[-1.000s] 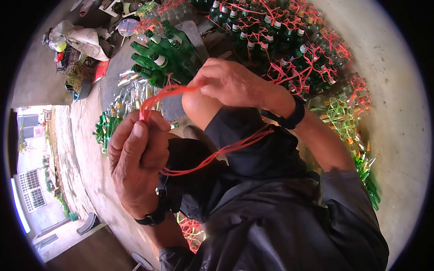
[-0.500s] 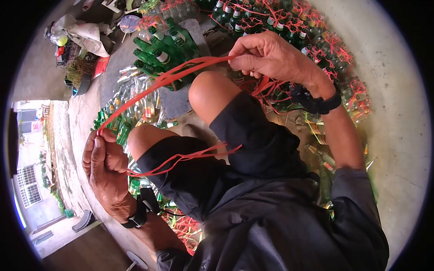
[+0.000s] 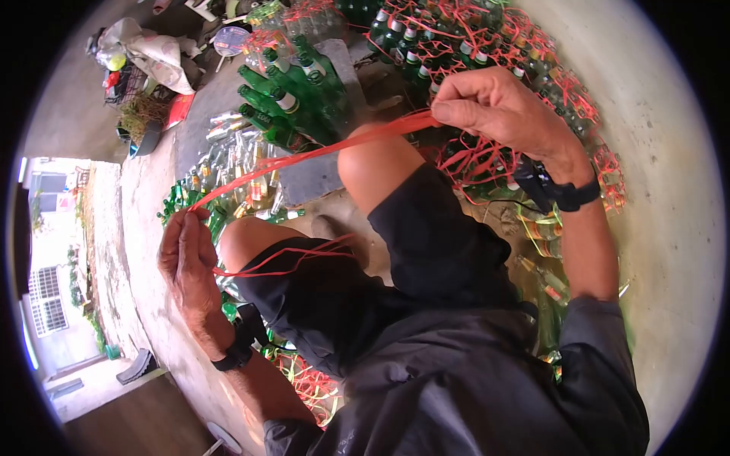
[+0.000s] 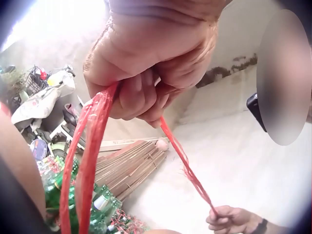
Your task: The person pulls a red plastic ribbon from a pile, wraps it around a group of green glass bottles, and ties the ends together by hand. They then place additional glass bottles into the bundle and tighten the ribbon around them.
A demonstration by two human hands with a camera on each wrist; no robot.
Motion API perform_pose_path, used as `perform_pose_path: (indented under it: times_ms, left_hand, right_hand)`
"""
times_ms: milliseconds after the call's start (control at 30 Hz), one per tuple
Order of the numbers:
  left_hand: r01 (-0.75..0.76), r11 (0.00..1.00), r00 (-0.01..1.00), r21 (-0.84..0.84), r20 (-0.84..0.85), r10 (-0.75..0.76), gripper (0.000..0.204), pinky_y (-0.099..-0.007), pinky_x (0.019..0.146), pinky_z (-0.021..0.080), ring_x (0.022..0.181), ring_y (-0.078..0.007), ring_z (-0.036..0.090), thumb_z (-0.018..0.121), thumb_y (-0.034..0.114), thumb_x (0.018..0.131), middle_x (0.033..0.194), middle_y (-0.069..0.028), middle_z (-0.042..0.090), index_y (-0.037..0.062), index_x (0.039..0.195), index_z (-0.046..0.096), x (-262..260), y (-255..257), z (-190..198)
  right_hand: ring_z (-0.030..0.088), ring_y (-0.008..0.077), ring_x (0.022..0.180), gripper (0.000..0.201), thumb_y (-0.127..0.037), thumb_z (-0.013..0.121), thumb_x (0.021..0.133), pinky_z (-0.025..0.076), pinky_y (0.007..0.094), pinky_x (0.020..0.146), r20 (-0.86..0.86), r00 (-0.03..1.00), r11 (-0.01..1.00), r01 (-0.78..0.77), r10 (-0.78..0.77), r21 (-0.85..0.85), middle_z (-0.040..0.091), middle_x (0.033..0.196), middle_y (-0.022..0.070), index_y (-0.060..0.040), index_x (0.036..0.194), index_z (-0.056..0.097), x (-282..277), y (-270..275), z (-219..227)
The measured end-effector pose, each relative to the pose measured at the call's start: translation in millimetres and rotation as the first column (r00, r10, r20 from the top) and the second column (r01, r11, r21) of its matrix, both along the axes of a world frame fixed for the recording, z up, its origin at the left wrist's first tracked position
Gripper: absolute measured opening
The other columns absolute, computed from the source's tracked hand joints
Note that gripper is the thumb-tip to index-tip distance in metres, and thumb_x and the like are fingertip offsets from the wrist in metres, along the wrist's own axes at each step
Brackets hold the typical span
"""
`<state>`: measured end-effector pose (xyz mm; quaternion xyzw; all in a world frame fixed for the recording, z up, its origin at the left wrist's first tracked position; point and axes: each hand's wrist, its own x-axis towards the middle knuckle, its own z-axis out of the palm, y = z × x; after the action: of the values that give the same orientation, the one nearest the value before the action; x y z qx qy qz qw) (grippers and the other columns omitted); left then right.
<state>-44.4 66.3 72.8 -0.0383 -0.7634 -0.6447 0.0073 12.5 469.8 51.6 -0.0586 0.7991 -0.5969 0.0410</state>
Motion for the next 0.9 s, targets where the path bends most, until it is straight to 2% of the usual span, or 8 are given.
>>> perform_pose_path:
  times_ms: [167,233,367,533,600,700,767,900]
  left_hand:
    - [0.017,0.999,1.0,-0.033,-0.012,-0.017,0.018,-0.0219,0.047,0.014,0.053,0.0022,0.024,0.061,0.017,0.102,0.065,0.0114,0.04,0.0011,0.096,0.068,-5.3,-2.5,-7.6]
    - [0.021,1.0,1.0,0.002,0.0,-0.021,0.018,-0.0216,0.047,0.015,0.053,0.002,0.025,0.062,0.016,0.101,0.065,0.0111,0.041,0.0009,0.096,0.069,-6.7,-6.8,-10.4]
    - [0.082,0.994,0.997,-0.07,0.013,-0.082,0.016,-0.0204,0.05,0.02,0.056,0.0016,0.03,0.064,0.016,0.1,0.067,0.01,0.046,0.0017,0.096,0.071,-11.7,-13.4,-7.8]
    - [0.21,0.957,0.97,-0.202,-0.079,-0.229,0.019,-0.0213,0.054,0.023,0.061,0.0,0.032,0.067,0.019,0.099,0.07,0.0096,0.049,0.0023,0.091,0.071,-20.9,-19.1,-7.4]
    - [0.234,0.941,0.963,-0.243,-0.078,-0.26,0.02,-0.0216,0.054,0.023,0.061,-0.0003,0.032,0.068,0.021,0.098,0.069,0.0097,0.048,0.0022,0.09,0.07,-22.4,-20.2,-3.3]
    - [0.275,0.938,0.959,-0.209,-0.006,-0.282,0.025,-0.0224,0.054,0.022,0.061,-0.0007,0.032,0.069,0.024,0.098,0.068,0.0098,0.047,0.0025,0.086,0.069,-19.2,-20.4,8.2]
    - [0.259,0.919,0.965,-0.297,0.04,-0.259,0.029,-0.0229,0.053,0.022,0.059,-0.001,0.032,0.069,0.028,0.098,0.066,0.0101,0.046,0.0026,0.084,0.068,-16.4,-18.6,13.3]
    - [0.259,0.927,0.966,-0.27,0.063,-0.251,0.031,-0.0228,0.051,0.022,0.056,-0.0008,0.033,0.07,0.031,0.097,0.063,0.0099,0.046,0.0033,0.084,0.067,-15.3,-11.6,13.2]
  right_hand:
    - [0.041,0.0015,0.063,0.023,-0.022,0.067,0.098,0.032,0.0219,0.056,0.03,0.999,0.999,0.039,-0.039,-0.022,0.05,0.071,-0.0082,-0.0026,0.085,0.064,0.0,4.1,4.8]
    - [0.043,0.0025,0.064,0.025,-0.023,0.067,0.097,0.034,0.0223,0.057,-0.085,0.996,0.999,-0.002,0.006,0.054,0.052,0.071,-0.0071,-0.0014,0.085,0.064,-1.4,8.5,-0.7]
    - [0.046,0.0028,0.065,0.024,-0.022,0.069,0.096,0.038,0.023,0.058,-0.009,1.0,0.995,-0.003,0.004,0.096,0.056,0.072,-0.005,-0.0001,0.087,0.067,0.6,14.3,2.5]
    - [0.049,0.0028,0.066,0.023,-0.022,0.069,0.096,0.039,0.0232,0.058,-0.046,0.999,0.994,0.002,0.003,0.111,0.061,0.073,-0.0033,0.0001,0.087,0.069,4.7,25.6,2.7]
    - [0.05,0.0032,0.067,0.022,-0.02,0.069,0.096,0.04,0.0238,0.059,-0.072,0.997,0.972,0.034,-0.017,0.231,0.061,0.073,-0.0027,0.0004,0.087,0.07,9.9,29.0,9.2]
    - [0.05,0.0036,0.067,0.022,-0.02,0.068,0.096,0.04,0.0243,0.059,-0.181,0.979,0.948,0.143,-0.094,0.285,0.061,0.072,-0.0028,0.0006,0.088,0.07,16.7,39.5,2.2]
    - [0.05,0.0036,0.066,0.022,-0.02,0.068,0.096,0.04,0.0243,0.059,-0.207,0.969,0.933,0.193,-0.134,0.303,0.061,0.072,-0.0031,0.0008,0.088,0.07,21.8,48.6,0.5]
    - [0.05,0.0034,0.067,0.023,-0.021,0.066,0.098,0.04,0.0239,0.06,-0.252,0.939,0.892,0.31,-0.234,0.328,0.062,0.073,-0.0034,0.0003,0.089,0.07,24.7,66.1,-11.2]
